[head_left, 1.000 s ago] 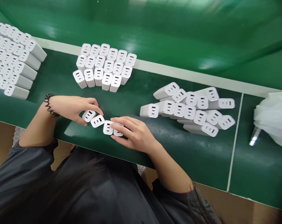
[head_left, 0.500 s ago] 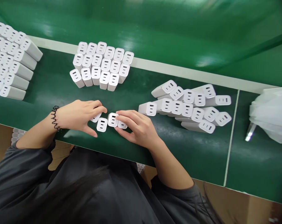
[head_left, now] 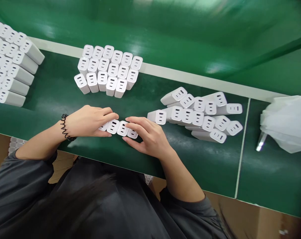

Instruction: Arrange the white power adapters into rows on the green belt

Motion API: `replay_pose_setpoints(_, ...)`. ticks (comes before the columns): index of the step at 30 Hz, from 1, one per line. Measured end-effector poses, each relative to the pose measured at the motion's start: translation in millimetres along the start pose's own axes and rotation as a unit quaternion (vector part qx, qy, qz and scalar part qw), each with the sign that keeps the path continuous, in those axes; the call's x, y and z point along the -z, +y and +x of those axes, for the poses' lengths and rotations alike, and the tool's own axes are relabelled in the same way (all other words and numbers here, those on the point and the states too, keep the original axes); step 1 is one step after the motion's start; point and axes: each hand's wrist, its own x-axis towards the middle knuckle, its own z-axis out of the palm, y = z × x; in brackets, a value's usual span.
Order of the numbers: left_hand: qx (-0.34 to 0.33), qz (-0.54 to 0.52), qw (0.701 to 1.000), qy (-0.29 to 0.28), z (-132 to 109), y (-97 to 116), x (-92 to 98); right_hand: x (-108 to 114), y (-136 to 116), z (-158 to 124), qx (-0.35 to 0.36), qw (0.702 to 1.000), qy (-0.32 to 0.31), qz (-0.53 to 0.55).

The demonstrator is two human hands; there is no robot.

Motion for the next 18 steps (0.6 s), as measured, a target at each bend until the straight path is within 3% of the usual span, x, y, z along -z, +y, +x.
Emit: replay_pose_setpoints(18, 0.0, -0.002, 1.0, -0.005, 3.8, 0.2, -0.6, -4.5, 2.9, -0.1, 0.001, 1.0, 0.012, 0.004)
